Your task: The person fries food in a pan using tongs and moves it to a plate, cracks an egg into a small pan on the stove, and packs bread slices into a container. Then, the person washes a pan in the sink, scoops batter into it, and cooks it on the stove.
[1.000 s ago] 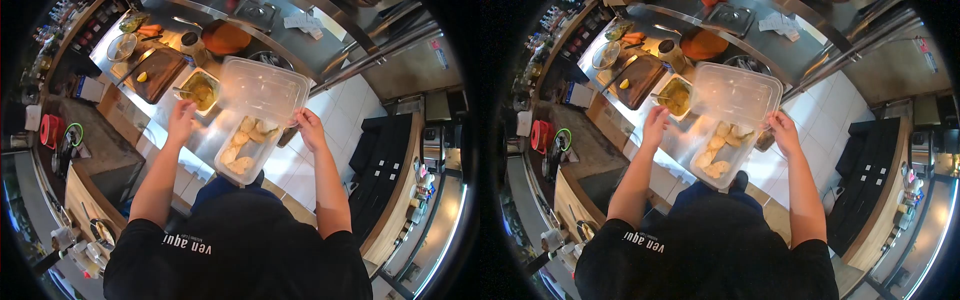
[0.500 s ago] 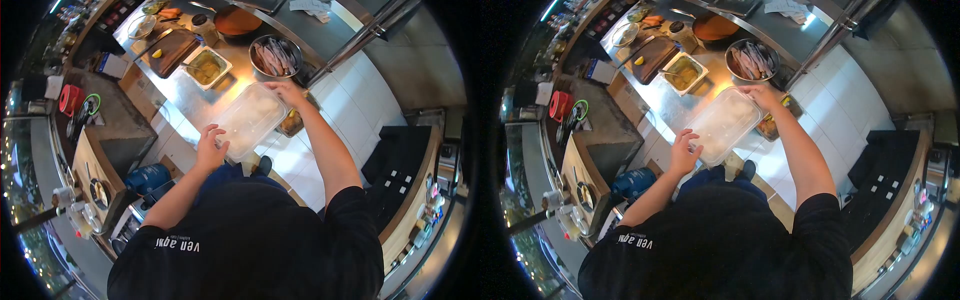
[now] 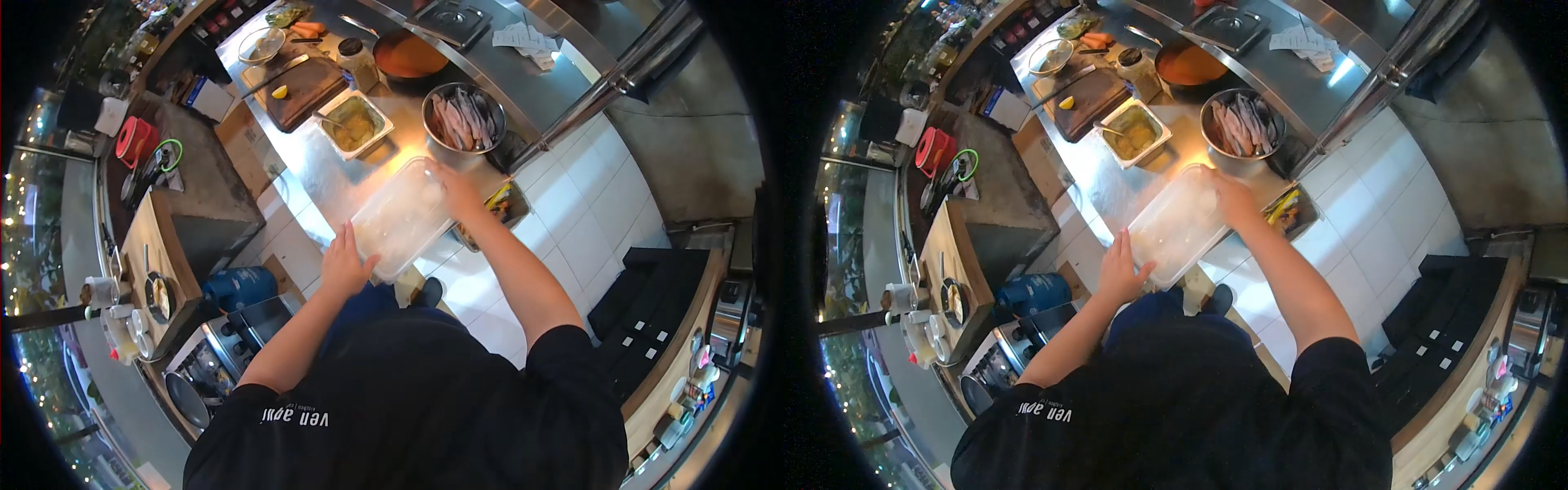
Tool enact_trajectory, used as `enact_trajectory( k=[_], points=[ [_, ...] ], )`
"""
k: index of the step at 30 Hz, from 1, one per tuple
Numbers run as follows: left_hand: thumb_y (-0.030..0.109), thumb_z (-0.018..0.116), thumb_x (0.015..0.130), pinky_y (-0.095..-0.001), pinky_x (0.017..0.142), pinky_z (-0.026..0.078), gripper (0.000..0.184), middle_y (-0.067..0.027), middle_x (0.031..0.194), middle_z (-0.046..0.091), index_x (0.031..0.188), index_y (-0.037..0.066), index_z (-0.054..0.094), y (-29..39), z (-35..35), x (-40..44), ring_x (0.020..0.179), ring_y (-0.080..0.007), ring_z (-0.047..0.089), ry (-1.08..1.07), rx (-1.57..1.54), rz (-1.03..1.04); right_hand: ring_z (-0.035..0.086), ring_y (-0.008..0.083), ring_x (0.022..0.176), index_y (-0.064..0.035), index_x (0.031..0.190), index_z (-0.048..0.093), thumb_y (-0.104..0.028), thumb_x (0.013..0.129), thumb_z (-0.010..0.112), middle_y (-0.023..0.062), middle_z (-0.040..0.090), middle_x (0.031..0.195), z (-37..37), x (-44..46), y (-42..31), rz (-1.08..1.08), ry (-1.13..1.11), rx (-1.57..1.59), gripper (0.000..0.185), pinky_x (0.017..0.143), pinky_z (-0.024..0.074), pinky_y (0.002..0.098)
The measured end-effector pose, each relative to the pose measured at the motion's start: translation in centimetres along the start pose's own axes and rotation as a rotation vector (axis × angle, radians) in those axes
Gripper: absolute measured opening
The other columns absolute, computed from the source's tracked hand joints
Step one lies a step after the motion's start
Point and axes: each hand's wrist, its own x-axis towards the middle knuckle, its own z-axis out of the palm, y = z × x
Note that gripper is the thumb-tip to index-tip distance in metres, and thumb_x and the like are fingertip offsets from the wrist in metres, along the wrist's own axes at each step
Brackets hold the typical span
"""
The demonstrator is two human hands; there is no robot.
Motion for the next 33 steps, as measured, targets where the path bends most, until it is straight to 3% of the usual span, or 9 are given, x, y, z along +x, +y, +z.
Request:
enact_trajectory(
  k=[11, 13, 15, 19, 21, 23, 26, 30, 33],
  points=[
    [0.055, 0.065, 0.096, -0.0505, 0.109, 0.045, 0.093, -0.0297, 0.158, 0.044, 0.156, -0.008, 0.034, -1.6, -2.9, 1.9, 0.130, -0.0415, 0.059, -0.094, 0.184, 0.200, 0.066, 0.0371, 0.119, -0.0140, 0.153, 0.051, -0.009, 0.098, 0.051, 0.0153, 0.063, 0.142, -1.3, 0.7, -2.2, 0.260, -0.233, -0.221, 0.056, 0.099, 0.0535, 0.0485],
    [0.055, 0.065, 0.096, -0.0507, 0.103, 0.049, 0.087, -0.0291, 0.149, 0.052, 0.153, -0.006, 0.041, -2.6, -5.4, 5.1, 0.123, -0.0408, 0.062, -0.131, 0.189, 0.226, 0.066, 0.0369, 0.116, -0.0094, 0.146, 0.057, -0.012, 0.098, 0.055, 0.0162, 0.068, 0.131, 0.0, 1.6, -2.2, -0.031, 0.182, -0.385, 0.047, 0.099, 0.0521, 0.0494],
    [0.050, 0.068, 0.095, -0.0497, 0.089, 0.057, 0.063, -0.0224, 0.115, 0.072, 0.137, 0.004, 0.060, -3.2, -7.9, 8.7, 0.103, -0.0390, 0.071, -0.147, 0.047, 0.194, 0.066, 0.0362, 0.115, -0.0076, 0.139, 0.061, -0.013, 0.099, 0.057, 0.0160, 0.070, 0.126, -3.7, 6.8, -5.5, -0.075, 0.309, -0.375, 0.041, 0.099, 0.0516, 0.0491],
    [0.032, 0.073, 0.094, -0.0480, 0.082, 0.054, 0.037, -0.0167, 0.099, 0.072, 0.120, 0.007, 0.064, -8.3, -9.3, 18.7, 0.095, -0.0369, 0.070, 0.043, -0.373, 0.054, 0.069, 0.0402, 0.098, -0.0035, 0.108, 0.069, -0.015, 0.102, 0.058, 0.0208, 0.073, 0.107, -13.3, 21.7, -9.8, 0.009, 0.643, -0.106, 0.017, 0.087, 0.0540, 0.0495],
    [0.030, 0.074, 0.093, -0.0474, 0.078, 0.053, 0.034, -0.0160, 0.100, 0.071, 0.116, 0.007, 0.064, -12.0, -8.3, 24.6, 0.092, -0.0361, 0.070, 0.282, -0.477, -0.009, 0.072, 0.0378, 0.100, -0.0067, 0.113, 0.070, -0.036, 0.103, 0.059, 0.0191, 0.075, 0.105, -15.9, 30.1, -4.9, 0.307, 0.536, -0.461, 0.033, 0.087, 0.0556, 0.0477],
    [0.031, 0.076, 0.092, -0.0461, 0.075, 0.054, 0.032, -0.0151, 0.096, 0.073, 0.111, 0.006, 0.069, -14.0, -8.0, 29.4, 0.088, -0.0349, 0.071, 0.331, -0.522, -0.141, 0.068, 0.0391, 0.120, -0.0070, 0.125, 0.071, -0.051, 0.100, 0.059, 0.0194, 0.072, 0.128, -17.2, 35.2, -4.5, 0.690, 0.244, -0.622, 0.052, 0.100, 0.0541, 0.0500],
    [0.032, 0.078, 0.091, -0.0452, 0.073, 0.055, 0.032, -0.0150, 0.089, 0.074, 0.107, 0.005, 0.074, -14.8, -8.8, 33.1, 0.083, -0.0344, 0.072, 0.085, -0.422, -0.109, 0.065, 0.0393, 0.126, -0.0056, 0.127, 0.072, -0.050, 0.100, 0.058, 0.0197, 0.069, 0.136, -15.7, 37.8, -3.2, 0.698, 0.177, -0.737, 0.054, 0.104, 0.0532, 0.0501],
    [0.032, 0.078, 0.091, -0.0429, 0.073, 0.056, 0.029, -0.0155, 0.083, 0.075, 0.100, 0.004, 0.077, -14.5, -9.9, 35.2, 0.078, -0.0339, 0.073, 0.130, -0.430, 0.037, 0.071, 0.0367, 0.117, -0.0043, 0.122, 0.074, -0.042, 0.094, 0.062, 0.0177, 0.073, 0.128, -15.8, 38.1, -4.7, 0.646, 0.037, -0.701, 0.049, 0.100, 0.0558, 0.0474],
    [0.033, 0.079, 0.092, -0.0415, 0.072, 0.055, 0.032, -0.0167, 0.084, 0.075, 0.097, 0.002, 0.076, -14.8, -10.5, 38.0, 0.076, -0.0320, 0.072, 0.107, -0.493, 0.107, 0.073, 0.0405, 0.089, -0.0046, 0.097, 0.076, -0.037, 0.087, 0.063, 0.0224, 0.075, 0.093, -13.0, 32.8, -12.7, 0.319, -0.142, -0.528, 0.036, 0.080, 0.0577, 0.0519]
  ],
)
